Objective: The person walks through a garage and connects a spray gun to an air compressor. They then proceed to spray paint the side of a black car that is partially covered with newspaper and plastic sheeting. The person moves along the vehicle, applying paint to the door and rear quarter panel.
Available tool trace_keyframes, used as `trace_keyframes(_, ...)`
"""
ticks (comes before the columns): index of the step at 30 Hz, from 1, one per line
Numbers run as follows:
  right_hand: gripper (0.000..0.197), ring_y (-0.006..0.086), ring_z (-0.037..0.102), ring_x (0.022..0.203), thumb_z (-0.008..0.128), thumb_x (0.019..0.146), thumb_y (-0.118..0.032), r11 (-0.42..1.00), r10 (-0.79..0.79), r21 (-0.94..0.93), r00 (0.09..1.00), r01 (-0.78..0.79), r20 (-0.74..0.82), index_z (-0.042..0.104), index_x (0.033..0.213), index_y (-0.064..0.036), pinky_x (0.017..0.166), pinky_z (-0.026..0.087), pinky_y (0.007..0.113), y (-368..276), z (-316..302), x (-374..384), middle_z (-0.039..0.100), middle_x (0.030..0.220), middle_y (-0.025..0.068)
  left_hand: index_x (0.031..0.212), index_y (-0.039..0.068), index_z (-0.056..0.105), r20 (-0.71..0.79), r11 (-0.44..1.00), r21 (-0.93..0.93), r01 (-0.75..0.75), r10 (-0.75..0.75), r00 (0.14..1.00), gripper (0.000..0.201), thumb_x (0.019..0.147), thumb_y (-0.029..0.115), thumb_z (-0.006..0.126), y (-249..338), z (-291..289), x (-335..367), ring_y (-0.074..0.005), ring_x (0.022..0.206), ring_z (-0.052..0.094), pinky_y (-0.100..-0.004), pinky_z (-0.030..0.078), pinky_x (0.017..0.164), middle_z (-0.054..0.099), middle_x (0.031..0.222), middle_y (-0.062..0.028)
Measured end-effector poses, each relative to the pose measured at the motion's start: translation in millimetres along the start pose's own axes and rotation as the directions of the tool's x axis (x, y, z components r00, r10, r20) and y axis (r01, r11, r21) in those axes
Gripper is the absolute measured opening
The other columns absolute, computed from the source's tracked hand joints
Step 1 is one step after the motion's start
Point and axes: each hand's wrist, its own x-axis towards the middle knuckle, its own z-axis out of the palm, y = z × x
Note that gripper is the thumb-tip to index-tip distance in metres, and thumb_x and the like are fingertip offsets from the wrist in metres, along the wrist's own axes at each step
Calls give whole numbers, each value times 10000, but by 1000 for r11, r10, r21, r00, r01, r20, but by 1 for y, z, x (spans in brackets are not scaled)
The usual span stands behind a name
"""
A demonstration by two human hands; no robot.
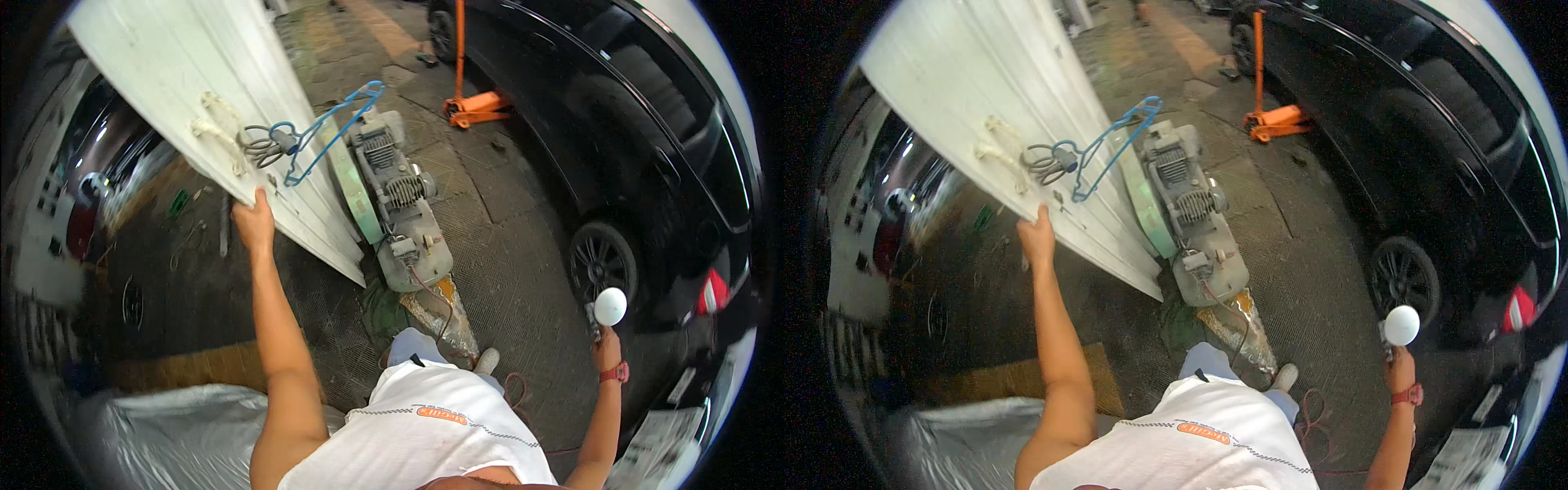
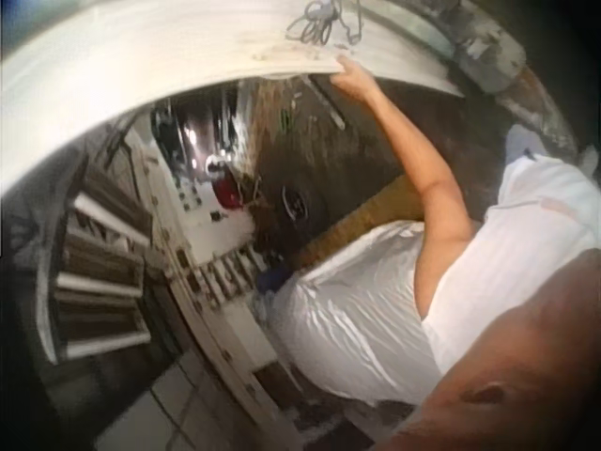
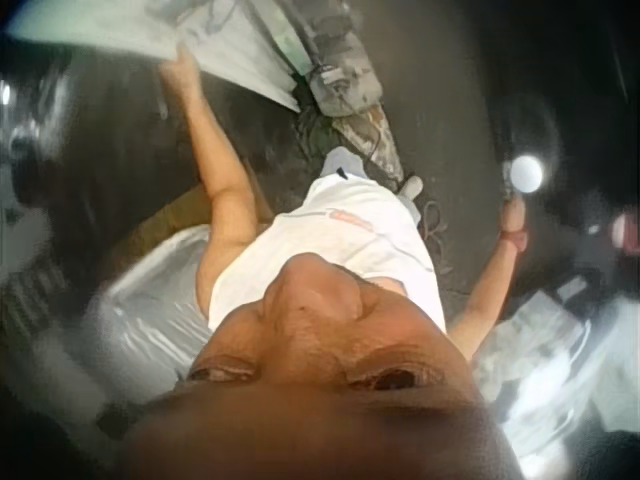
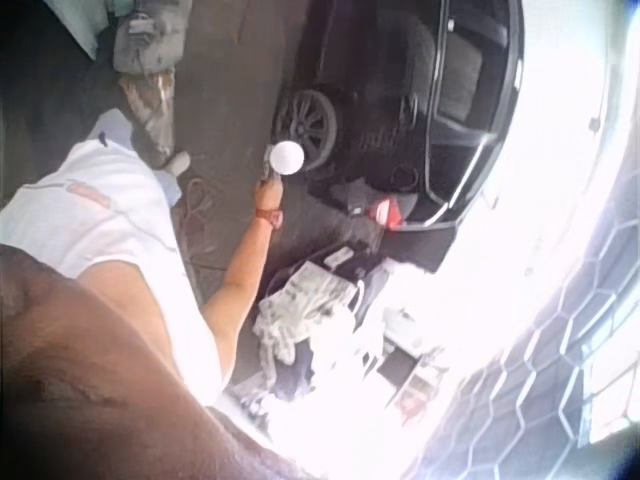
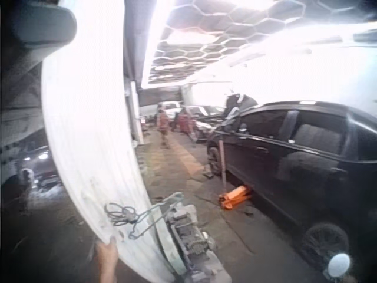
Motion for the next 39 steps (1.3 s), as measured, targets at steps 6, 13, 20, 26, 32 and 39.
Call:
trace_keyframes(6,394,471,646,890,658,728,58,943,-332,-14,940,334,73,635,1111,-29,743,528,543,81,-31,63,675,976,254,1169,-167,591,40,992,81,95,-99,994,639,872,380,736,51,-44,-34,-405,1136,626,-435,461,977,643,1205,-321)
trace_keyframes(13,353,481,640,908,656,758,-22,903,-430,175,848,393,310,630,1110,-9,785,523,549,106,-55,108,668,978,269,1158,-136,636,-9,991,-28,134,-134,991,411,882,158,712,105,-84,-72,-288,1061,673,-371,485,939,704,1150,-223)
trace_keyframes(20,318,488,632,923,672,852,-90,890,-452,279,779,361,435,627,1153,4,761,516,537,41,-74,149,660,1026,291,1174,-102,646,51,971,15,239,-240,970,428,874,183,756,159,-98,-53,-248,1053,654,-353,474,954,703,1159,-179)
trace_keyframes(26,242,475,649,902,683,867,-144,920,-392,272,702,283,595,671,1048,16,766,521,527,-22,-87,151,671,978,290,1040,-120,688,46,975,68,212,-215,975,403,893,252,728,198,-98,-69,-233,935,704,-362,517,844,743,1004,-202)
trace_keyframes(32,362,478,646,923,688,899,-192,896,-443,328,652,300,615,645,1192,16,778,524,515,-56,-77,169,667,1028,295,959,-109,702,86,933,165,320,-336,938,371,897,256,728,213,-102,-63,-212,819,686,-358,520,759,740,888,-187)
trace_keyframes(39,586,484,553,1192,642,907,-98,777,-630,459,521,431,576,471,1466,-51,974,470,464,-120,-88,234,593,1298,292,1017,-107,684,-12,930,192,315,-318,948,371,896,239,741,238,-102,-66,-184,864,666,-341,514,795,735,933,-163)
